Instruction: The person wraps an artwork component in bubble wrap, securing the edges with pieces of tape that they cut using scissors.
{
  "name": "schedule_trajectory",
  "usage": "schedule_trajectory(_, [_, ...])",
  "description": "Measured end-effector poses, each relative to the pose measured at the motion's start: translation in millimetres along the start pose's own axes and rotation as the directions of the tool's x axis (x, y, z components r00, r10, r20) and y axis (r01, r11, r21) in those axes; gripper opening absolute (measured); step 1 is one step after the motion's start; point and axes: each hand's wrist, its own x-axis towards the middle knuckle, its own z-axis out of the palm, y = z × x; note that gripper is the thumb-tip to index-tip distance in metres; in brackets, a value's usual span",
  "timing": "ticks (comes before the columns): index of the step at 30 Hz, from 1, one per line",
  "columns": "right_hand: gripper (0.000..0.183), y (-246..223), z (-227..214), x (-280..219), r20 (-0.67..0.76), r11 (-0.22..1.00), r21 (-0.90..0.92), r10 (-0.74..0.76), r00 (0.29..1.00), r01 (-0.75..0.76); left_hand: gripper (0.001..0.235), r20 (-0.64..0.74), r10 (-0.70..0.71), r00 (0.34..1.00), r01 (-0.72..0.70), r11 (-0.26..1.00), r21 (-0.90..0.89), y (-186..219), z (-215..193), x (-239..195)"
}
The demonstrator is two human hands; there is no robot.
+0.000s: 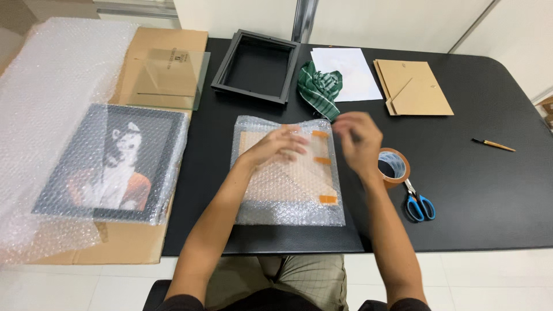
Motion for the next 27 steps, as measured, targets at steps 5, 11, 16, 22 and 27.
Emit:
schedule_trajectory(5, [0.017, 87.8, 61.2, -35.0, -0.069, 0.772, 0.226, 0.621, 0.781, -0.594, 0.052, -0.156, 0.495, 0.855, -0.137, 0.504, 0.853, -57.9, -34.0, 110.6])
schedule_trajectory(11, [0.036, 100.6, 66.4, -18.7, 0.067, 0.679, -0.128, 0.733, 0.677, -0.723, 0.046, -0.101, 0.315, 0.944, 0.114, -0.022, 0.993, -104.8, -51.7, 203.8])
schedule_trajectory(16, [0.035, 139.1, 77.1, -39.0, 0.000, 0.665, -0.135, 0.742, 0.671, -0.735, 0.036, -0.137, 0.141, 0.980, 0.126, 0.084, 0.988, -71.8, -37.3, 199.4])
schedule_trajectory(22, [0.040, 154.0, 88.6, -49.9, 0.005, 0.645, 0.083, 0.762, 0.647, -0.760, 0.039, -0.153, 0.010, 0.988, 0.147, 0.225, 0.963, -50.5, -29.3, 195.2])
schedule_trajectory(27, [0.044, 157.4, 92.9, -51.8, -0.012, 0.725, 0.274, 0.659, 0.752, -0.632, 0.028, -0.171, 0.128, 0.977, 0.133, 0.265, 0.955, -35.2, -16.8, 175.4])
